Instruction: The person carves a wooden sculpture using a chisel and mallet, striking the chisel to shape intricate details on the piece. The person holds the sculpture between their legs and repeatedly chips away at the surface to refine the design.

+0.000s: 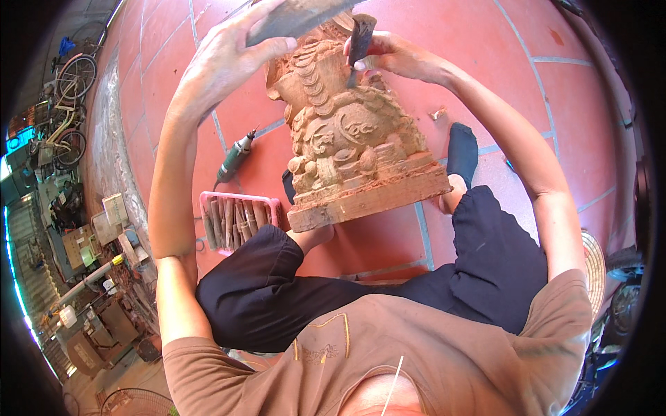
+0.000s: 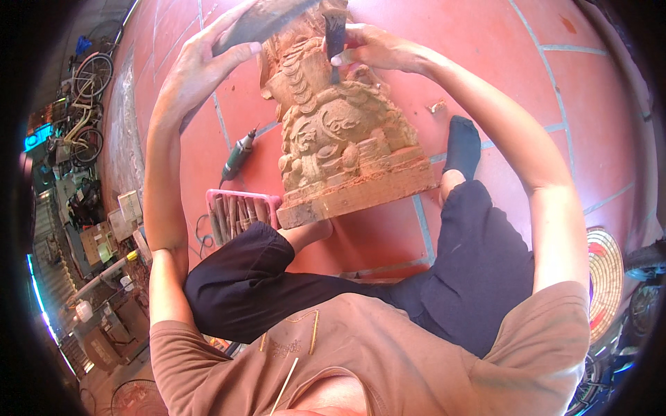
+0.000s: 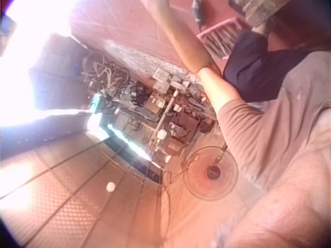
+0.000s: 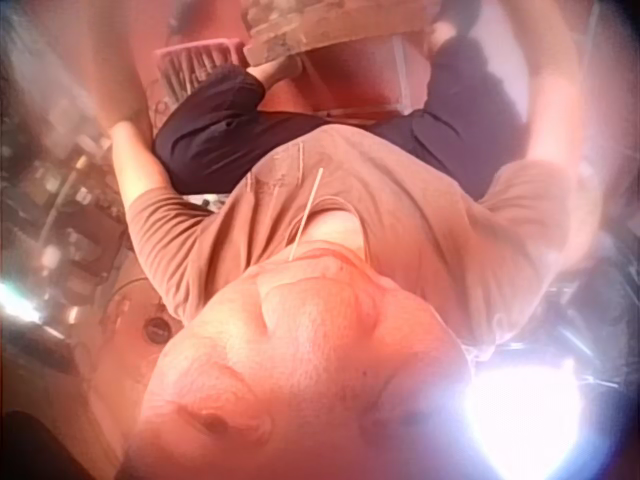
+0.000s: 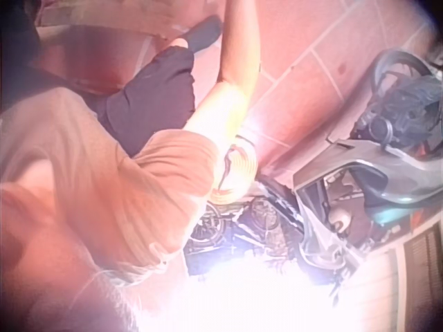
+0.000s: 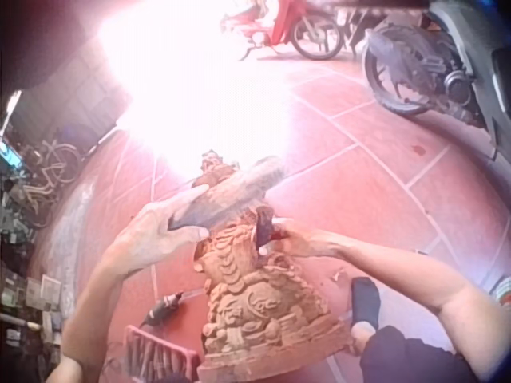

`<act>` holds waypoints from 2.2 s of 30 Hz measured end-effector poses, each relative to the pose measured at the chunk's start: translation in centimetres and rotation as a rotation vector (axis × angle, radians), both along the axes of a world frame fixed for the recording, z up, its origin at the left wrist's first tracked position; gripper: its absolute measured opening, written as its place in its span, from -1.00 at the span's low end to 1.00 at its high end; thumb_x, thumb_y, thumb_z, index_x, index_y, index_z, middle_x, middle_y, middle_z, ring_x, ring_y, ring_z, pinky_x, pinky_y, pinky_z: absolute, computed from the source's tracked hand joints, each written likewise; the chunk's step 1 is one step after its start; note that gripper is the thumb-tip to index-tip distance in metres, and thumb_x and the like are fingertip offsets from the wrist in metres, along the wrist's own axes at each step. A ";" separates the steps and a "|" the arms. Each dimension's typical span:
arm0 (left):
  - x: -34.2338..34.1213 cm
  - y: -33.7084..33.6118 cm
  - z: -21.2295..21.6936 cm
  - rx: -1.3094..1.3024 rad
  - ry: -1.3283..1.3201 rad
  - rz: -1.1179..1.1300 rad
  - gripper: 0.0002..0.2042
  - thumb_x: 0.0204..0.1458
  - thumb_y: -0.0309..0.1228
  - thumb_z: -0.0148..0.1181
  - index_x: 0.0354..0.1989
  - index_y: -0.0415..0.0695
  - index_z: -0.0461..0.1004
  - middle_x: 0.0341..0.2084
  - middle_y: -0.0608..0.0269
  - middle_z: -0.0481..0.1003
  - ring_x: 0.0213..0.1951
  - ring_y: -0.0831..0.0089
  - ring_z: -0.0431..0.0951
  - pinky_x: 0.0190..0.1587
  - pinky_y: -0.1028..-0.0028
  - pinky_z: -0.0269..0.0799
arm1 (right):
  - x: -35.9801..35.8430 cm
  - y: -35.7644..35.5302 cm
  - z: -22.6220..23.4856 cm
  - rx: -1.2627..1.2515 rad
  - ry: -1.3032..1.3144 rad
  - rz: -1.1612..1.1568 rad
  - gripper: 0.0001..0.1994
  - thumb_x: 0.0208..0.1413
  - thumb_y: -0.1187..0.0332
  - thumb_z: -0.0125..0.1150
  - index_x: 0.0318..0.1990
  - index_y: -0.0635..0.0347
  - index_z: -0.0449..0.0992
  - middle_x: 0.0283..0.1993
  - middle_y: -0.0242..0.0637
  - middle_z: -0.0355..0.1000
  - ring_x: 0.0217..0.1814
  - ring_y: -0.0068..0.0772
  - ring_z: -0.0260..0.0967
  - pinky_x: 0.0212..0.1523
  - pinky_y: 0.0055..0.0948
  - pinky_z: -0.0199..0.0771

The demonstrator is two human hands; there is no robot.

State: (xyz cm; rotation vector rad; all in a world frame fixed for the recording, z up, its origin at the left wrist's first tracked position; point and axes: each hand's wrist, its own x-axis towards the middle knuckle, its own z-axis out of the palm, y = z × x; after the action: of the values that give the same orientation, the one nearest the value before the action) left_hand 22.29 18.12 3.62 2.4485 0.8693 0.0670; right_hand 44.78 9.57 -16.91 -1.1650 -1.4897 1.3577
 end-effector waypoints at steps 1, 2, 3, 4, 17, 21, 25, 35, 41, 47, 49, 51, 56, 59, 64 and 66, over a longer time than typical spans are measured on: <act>-0.2 -0.3 0.0 -0.035 -0.025 0.061 -0.31 0.04 -0.44 0.30 0.38 -0.24 0.20 0.31 -0.01 0.31 0.33 0.17 0.30 0.36 0.35 0.17 | 0.0 -0.1 0.2 0.003 0.044 0.024 -0.64 0.25 0.31 0.25 0.16 0.14 0.44 0.01 -0.39 0.48 0.10 -0.51 0.40 0.20 -0.37 0.40; -0.5 -0.7 0.1 -0.069 -0.050 0.122 -0.31 0.03 -0.45 0.29 0.38 -0.26 0.20 0.31 -0.02 0.32 0.32 0.19 0.31 0.35 0.35 0.18 | -0.1 -0.1 0.4 0.010 0.052 -0.006 -0.65 0.25 0.31 0.24 0.16 0.14 0.44 0.01 -0.39 0.48 0.10 -0.51 0.40 0.21 -0.37 0.39; -0.7 -1.0 0.2 -0.104 -0.076 0.183 -0.31 0.03 -0.45 0.29 0.38 -0.29 0.19 0.30 -0.03 0.33 0.32 0.20 0.31 0.35 0.36 0.19 | -0.1 -0.3 0.7 0.017 0.061 -0.035 -0.65 0.26 0.31 0.23 0.16 0.14 0.44 0.01 -0.38 0.48 0.11 -0.51 0.40 0.22 -0.37 0.39; -1.0 -1.1 0.4 -0.193 -0.140 0.165 -0.30 0.02 -0.47 0.29 0.37 -0.31 0.19 0.29 -0.03 0.33 0.31 0.21 0.31 0.35 0.36 0.19 | -0.2 -0.5 1.5 0.025 0.068 -0.061 -0.65 0.26 0.32 0.23 0.16 0.14 0.44 0.01 -0.38 0.48 0.11 -0.51 0.40 0.23 -0.36 0.39; -3.3 -2.3 0.8 -0.462 -0.447 0.179 -0.31 0.03 -0.60 0.23 0.36 -0.45 0.11 0.23 -0.03 0.35 0.23 0.32 0.38 0.28 0.42 0.28 | -3.3 2.3 1.3 0.087 -0.105 0.050 -0.72 0.26 0.31 0.23 0.06 0.18 0.43 -0.08 -0.36 0.49 -0.02 -0.50 0.42 0.08 -0.36 0.51; -4.0 -2.1 1.2 -0.505 -0.465 0.230 -0.30 0.03 -0.66 0.20 0.38 -0.43 0.08 0.18 -0.01 0.39 0.14 0.42 0.45 0.16 0.50 0.37 | -3.4 2.5 1.3 0.115 -0.239 0.048 -0.76 0.25 0.34 0.22 0.00 0.21 0.45 -0.11 -0.32 0.50 -0.05 -0.49 0.43 0.07 -0.34 0.51; -6.6 -0.1 -2.3 -0.238 -0.206 0.211 -0.38 0.10 -0.26 0.31 0.36 -0.09 0.29 0.03 0.04 0.53 0.08 0.33 0.49 0.18 0.37 0.33 | -3.9 3.0 1.9 0.172 -0.448 0.060 -0.74 0.24 0.34 0.22 0.02 0.20 0.46 -0.11 -0.28 0.51 -0.06 -0.48 0.44 0.07 -0.35 0.49; -5.8 0.2 -1.6 -0.242 -0.341 0.220 -0.40 0.16 -0.35 0.23 0.39 -0.12 0.25 -0.41 0.35 0.51 -0.43 0.67 0.40 -0.39 0.60 0.31 | -3.3 3.1 0.9 0.138 -0.200 0.078 -0.68 0.24 0.34 0.21 0.13 0.11 0.44 -0.04 -0.29 0.52 0.01 -0.49 0.42 0.08 -0.33 0.47; -6.4 1.3 -4.4 -0.076 -0.087 0.169 -0.37 0.11 -0.32 0.29 0.38 -0.09 0.26 -0.14 0.18 0.55 -0.20 0.57 0.49 -0.19 0.54 0.40 | -3.8 3.0 2.5 -0.032 -0.292 0.058 -0.70 0.27 0.27 0.21 0.07 0.15 0.44 -0.06 -0.37 0.49 -0.02 -0.54 0.41 0.06 -0.37 0.47; -4.9 0.1 -2.5 -0.228 -0.341 0.276 -0.40 0.13 -0.32 0.25 0.38 -0.07 0.28 -0.42 0.37 0.49 -0.41 0.66 0.41 -0.35 0.61 0.32 | -3.2 3.1 1.3 0.004 -0.083 0.099 -0.65 0.27 0.15 0.21 0.09 0.13 0.43 -0.11 -0.41 0.46 -0.09 -0.58 0.39 -0.04 -0.44 0.50; -5.0 0.6 -3.5 -0.129 -0.238 0.242 -0.40 0.13 -0.33 0.26 0.38 -0.08 0.28 -0.34 0.31 0.52 -0.33 0.64 0.44 -0.30 0.59 0.35 | -3.1 3.6 1.3 0.010 -0.091 0.122 -0.63 0.27 0.13 0.21 0.10 0.11 0.42 -0.10 -0.41 0.47 -0.10 -0.58 0.41 -0.07 -0.46 0.52; -6.1 2.1 -4.7 -0.044 -0.078 0.162 -0.39 0.12 -0.32 0.27 0.37 -0.08 0.28 -0.21 0.22 0.56 -0.25 0.61 0.48 -0.22 0.55 0.40 | -3.4 3.4 1.9 -0.054 -0.103 0.098 -0.62 0.26 0.12 0.22 0.11 0.10 0.41 -0.10 -0.40 0.47 -0.12 -0.58 0.42 -0.08 -0.47 0.53; -5.8 2.2 -3.6 -0.246 -0.262 0.206 -0.39 0.13 -0.30 0.27 0.38 -0.07 0.27 -0.40 0.35 0.46 -0.40 0.64 0.40 -0.35 0.57 0.35 | -3.1 3.5 1.8 -0.064 -0.075 0.122 -0.59 0.25 0.08 0.23 0.11 0.11 0.41 -0.08 -0.40 0.47 -0.13 -0.55 0.44 -0.08 -0.48 0.55; -5.6 2.4 -3.4 -0.271 -0.370 0.256 -0.38 0.14 -0.29 0.26 0.39 -0.07 0.25 -0.46 0.40 0.42 -0.43 0.65 0.38 -0.40 0.58 0.33 | -2.9 3.7 1.1 -0.051 -0.073 0.116 -0.58 0.24 0.06 0.24 0.11 0.13 0.41 -0.07 -0.39 0.47 -0.13 -0.53 0.44 -0.07 -0.47 0.55; -6.6 2.3 -5.6 -0.235 -0.114 0.176 -0.39 0.15 -0.28 0.25 0.39 -0.08 0.25 -0.44 0.37 0.45 -0.44 0.64 0.39 -0.40 0.58 0.34 | -3.1 3.8 1.2 -0.115 -0.083 0.103 -0.56 0.23 0.08 0.26 0.12 0.15 0.41 -0.04 -0.34 0.48 -0.08 -0.50 0.45 -0.04 -0.45 0.55; -6.8 2.4 -6.1 -0.350 -0.198 0.218 -0.36 0.14 -0.24 0.27 0.39 -0.09 0.25 -0.43 0.34 0.46 -0.45 0.63 0.36 -0.38 0.54 0.35 | -2.7 3.6 1.1 -0.109 -0.055 0.083 -0.57 0.23 0.10 0.27 0.13 0.15 0.41 -0.01 -0.32 0.48 -0.04 -0.49 0.46 0.00 -0.44 0.54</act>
State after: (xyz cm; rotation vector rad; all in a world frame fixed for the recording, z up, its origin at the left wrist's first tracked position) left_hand 15.45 20.49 -2.48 1.9811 0.9653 0.2134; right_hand 42.08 13.14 -15.81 -1.2287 -1.5341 1.4903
